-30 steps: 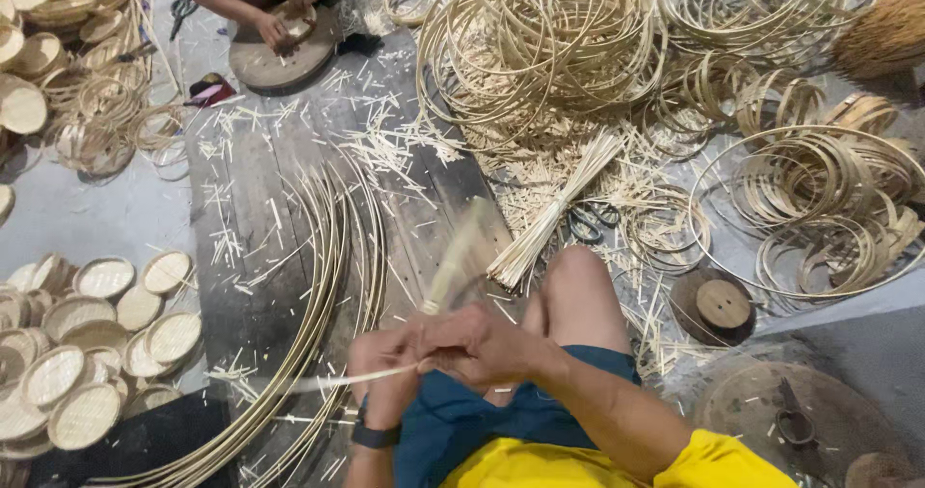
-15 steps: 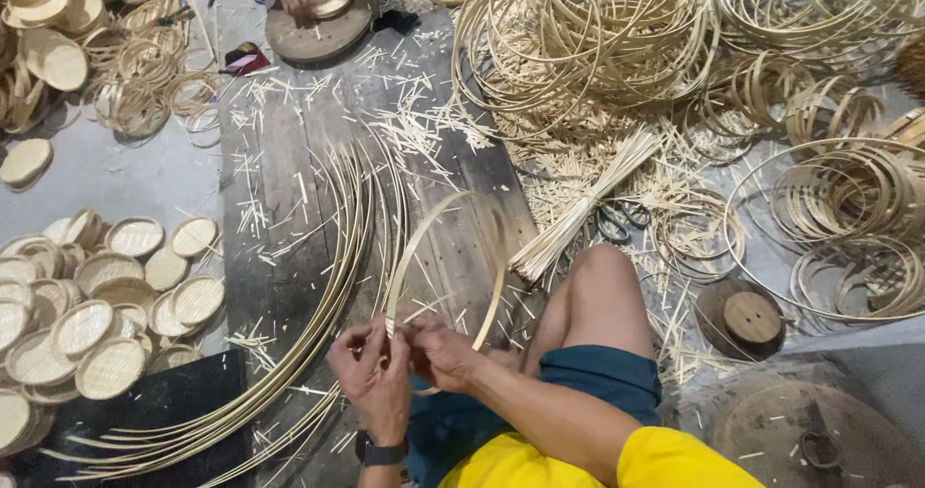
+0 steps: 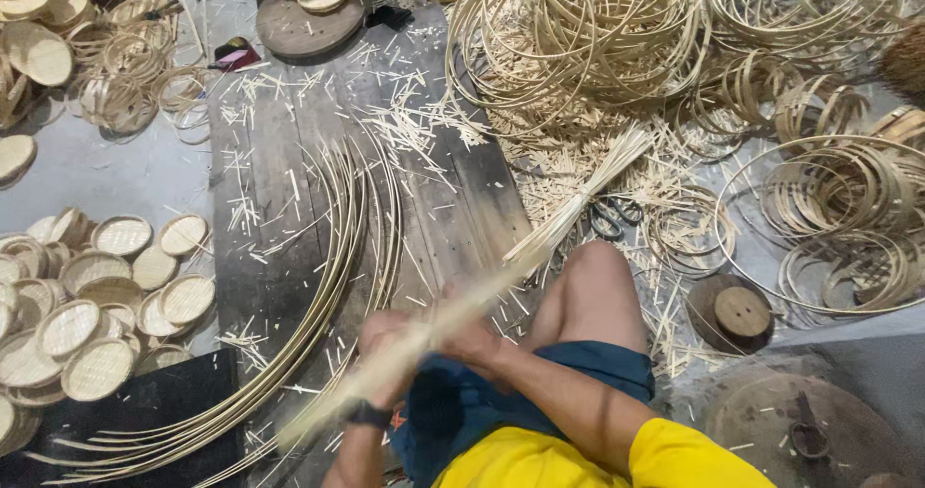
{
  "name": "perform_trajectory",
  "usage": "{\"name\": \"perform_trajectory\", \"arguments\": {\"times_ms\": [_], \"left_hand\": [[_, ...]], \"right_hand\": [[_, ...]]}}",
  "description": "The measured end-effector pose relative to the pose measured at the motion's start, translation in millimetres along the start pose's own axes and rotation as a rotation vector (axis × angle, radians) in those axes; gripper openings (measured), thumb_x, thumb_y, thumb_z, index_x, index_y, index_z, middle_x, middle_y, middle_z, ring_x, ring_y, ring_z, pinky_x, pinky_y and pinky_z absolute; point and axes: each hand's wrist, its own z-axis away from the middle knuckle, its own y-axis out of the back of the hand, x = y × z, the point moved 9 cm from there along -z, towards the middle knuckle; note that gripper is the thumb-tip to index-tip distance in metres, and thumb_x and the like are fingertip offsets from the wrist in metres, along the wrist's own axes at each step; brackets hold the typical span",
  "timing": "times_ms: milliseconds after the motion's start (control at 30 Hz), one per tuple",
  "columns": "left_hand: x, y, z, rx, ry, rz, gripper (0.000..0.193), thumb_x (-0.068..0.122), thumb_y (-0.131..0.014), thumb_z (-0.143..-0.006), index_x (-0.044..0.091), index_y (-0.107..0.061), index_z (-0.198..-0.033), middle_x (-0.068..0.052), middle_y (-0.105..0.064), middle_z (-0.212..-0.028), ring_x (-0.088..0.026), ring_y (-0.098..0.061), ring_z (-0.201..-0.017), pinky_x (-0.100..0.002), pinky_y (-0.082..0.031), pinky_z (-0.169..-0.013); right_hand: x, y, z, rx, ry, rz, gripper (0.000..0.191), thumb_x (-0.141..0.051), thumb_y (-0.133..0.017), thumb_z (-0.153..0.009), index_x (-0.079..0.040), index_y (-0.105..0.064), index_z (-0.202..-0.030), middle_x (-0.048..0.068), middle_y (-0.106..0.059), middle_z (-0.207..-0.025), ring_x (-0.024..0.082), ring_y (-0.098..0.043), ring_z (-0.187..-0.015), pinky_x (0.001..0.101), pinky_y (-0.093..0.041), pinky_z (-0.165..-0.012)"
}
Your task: The person sits on the floor of a bamboo workshop and bends thin bamboo strips into circular hoops, joining and overlapping the strip ends to form basket rims. They flex the strips, press the joined ends together, and set finished hoops aside with other completed rims.
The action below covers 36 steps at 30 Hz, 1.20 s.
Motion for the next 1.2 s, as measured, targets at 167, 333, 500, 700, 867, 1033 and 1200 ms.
{"name": "perform_trajectory", "arguments": {"times_ms": [167, 333, 500, 700, 867, 1033, 1200], "left_hand": [[0, 0, -11, 0.183, 0.257, 0.297, 0.014, 0.017, -0.071, -0.083, 0.009, -0.079, -0.092, -0.018, -0.075, -0.084, -0.033, -0.073, -0.076, -0.042, -0.056, -0.069], [24, -1, -17, 0.112, 0.363, 0.295, 0.019, 0.025, -0.071, -0.087, 0.007, -0.076, -0.090, -0.021, -0.073, -0.083, -0.038, -0.071, -0.078, -0.047, -0.053, -0.069], [5, 3, -14, 0.156, 0.446, 0.140, 0.019, 0.024, -0.065, -0.090, 0.010, -0.074, -0.101, -0.021, -0.072, -0.087, -0.043, -0.067, -0.083, -0.052, -0.049, -0.071], [-24, -10, -31, 0.164, 0.471, 0.909, 0.017, 0.017, -0.064, -0.101, 0.001, -0.069, -0.104, -0.010, -0.071, -0.086, -0.020, -0.063, -0.076, -0.034, -0.051, -0.068], [-6, -23, -45, 0.178, 0.377, 1.464, 0.018, 0.012, -0.066, -0.098, 0.002, -0.065, -0.113, -0.004, -0.070, -0.093, -0.013, -0.067, -0.082, -0.026, -0.054, -0.074], [6, -30, -53, 0.217, 0.327, 1.478, 0.023, 0.014, -0.065, -0.101, -0.001, -0.065, -0.119, -0.005, -0.069, -0.093, -0.011, -0.064, -0.081, -0.026, -0.052, -0.073], [14, -37, -54, 0.182, 0.302, 1.538, 0.019, 0.013, -0.065, -0.104, -0.002, -0.064, -0.116, -0.005, -0.069, -0.093, -0.012, -0.063, -0.080, -0.028, -0.052, -0.071]], "right_hand": [[32, 16, -8, -0.041, -0.280, 0.151, 0.010, -0.017, -0.070, -0.077, -0.009, -0.075, -0.081, 0.021, -0.070, -0.081, 0.041, -0.068, -0.078, 0.0551, -0.052, -0.072], [46, 30, -21, -0.036, -0.318, 0.187, 0.016, -0.022, -0.074, -0.079, -0.007, -0.076, -0.084, 0.021, -0.070, -0.080, 0.041, -0.069, -0.079, 0.0536, -0.053, -0.070], [-20, 65, 14, 0.364, 0.235, -0.008, 0.023, -0.015, -0.073, -0.087, 0.000, -0.071, -0.105, 0.017, -0.068, -0.087, 0.038, -0.067, -0.084, 0.0490, -0.052, -0.075], [13, 72, 29, 0.310, 0.065, -0.120, 0.042, 0.006, -0.064, -0.072, 0.000, -0.070, -0.113, 0.017, -0.074, -0.108, 0.035, -0.069, -0.099, 0.0419, -0.054, -0.085], [65, 48, 28, 0.005, -0.334, -0.861, 0.015, -0.006, -0.066, -0.099, 0.001, -0.071, -0.111, 0.005, -0.075, -0.100, 0.014, -0.071, -0.095, 0.0282, -0.058, -0.084], [60, 57, 41, -0.121, -0.317, -0.938, 0.021, -0.004, -0.066, -0.095, -0.001, -0.074, -0.115, 0.003, -0.078, -0.102, 0.011, -0.072, -0.095, 0.0243, -0.058, -0.082], [48, 79, 37, 0.168, -0.189, -0.688, 0.012, -0.004, -0.080, -0.091, 0.000, -0.078, -0.103, 0.005, -0.074, -0.089, 0.008, -0.066, -0.080, 0.0228, -0.053, -0.069]]}}
